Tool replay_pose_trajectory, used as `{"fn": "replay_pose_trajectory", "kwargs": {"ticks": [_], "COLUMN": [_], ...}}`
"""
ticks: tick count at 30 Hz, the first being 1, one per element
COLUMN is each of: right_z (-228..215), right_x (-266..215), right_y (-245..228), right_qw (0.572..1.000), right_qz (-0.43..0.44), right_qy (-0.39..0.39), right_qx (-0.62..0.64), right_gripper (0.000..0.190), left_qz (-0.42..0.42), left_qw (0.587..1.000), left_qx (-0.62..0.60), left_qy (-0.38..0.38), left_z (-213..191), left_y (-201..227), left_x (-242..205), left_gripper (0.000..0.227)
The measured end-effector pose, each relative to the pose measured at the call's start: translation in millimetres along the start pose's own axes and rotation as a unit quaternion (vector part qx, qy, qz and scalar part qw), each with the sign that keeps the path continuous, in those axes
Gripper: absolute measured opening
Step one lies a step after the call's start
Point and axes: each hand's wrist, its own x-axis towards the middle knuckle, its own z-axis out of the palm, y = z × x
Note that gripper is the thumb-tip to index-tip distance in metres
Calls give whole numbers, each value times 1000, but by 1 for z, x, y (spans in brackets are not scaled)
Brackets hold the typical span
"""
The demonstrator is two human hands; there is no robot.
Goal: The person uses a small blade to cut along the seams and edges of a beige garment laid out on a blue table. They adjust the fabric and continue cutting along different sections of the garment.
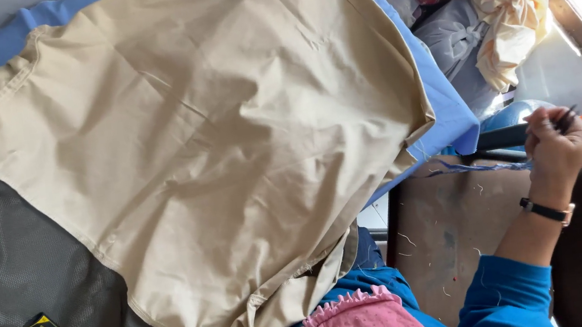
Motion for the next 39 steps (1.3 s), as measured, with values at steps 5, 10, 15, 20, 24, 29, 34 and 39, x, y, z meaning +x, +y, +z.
{"fn": "replay_pose_trajectory", "kwargs": {"ticks": [5,10,15,20,24,29,34,39], "right_z": [23,72,103,91,79,134,209,234], "right_x": [-18,-34,-22,-6,35,52,100,70], "right_y": [-9,-53,-33,-26,-19,-115,-91,-92], "right_qw": [846,907,918,964,971,921,990,952], "right_qz": [-60,2,-38,53,143,71,-7,47], "right_qy": [-31,-82,-123,-139,-116,-258,-107,-302], "right_qx": [-529,-412,-374,-219,154,283,90,-5], "right_gripper": [58,46,63,47,31,27,10,29], "left_qz": [8,12,17,57,-38,-35,441,514], "left_qw": [1000,1000,983,976,976,917,827,738], "left_qx": [4,4,-174,-184,-122,-280,87,207], "left_qy": [6,18,52,103,175,282,337,385], "left_z": [0,-14,-23,-75,-162,-187,-223,-143], "left_y": [-4,8,19,34,-3,251,249,283], "left_x": [-4,-20,-49,-75,1,-51,205,110], "left_gripper": [24,28,31,32,16,45,8,37]}}
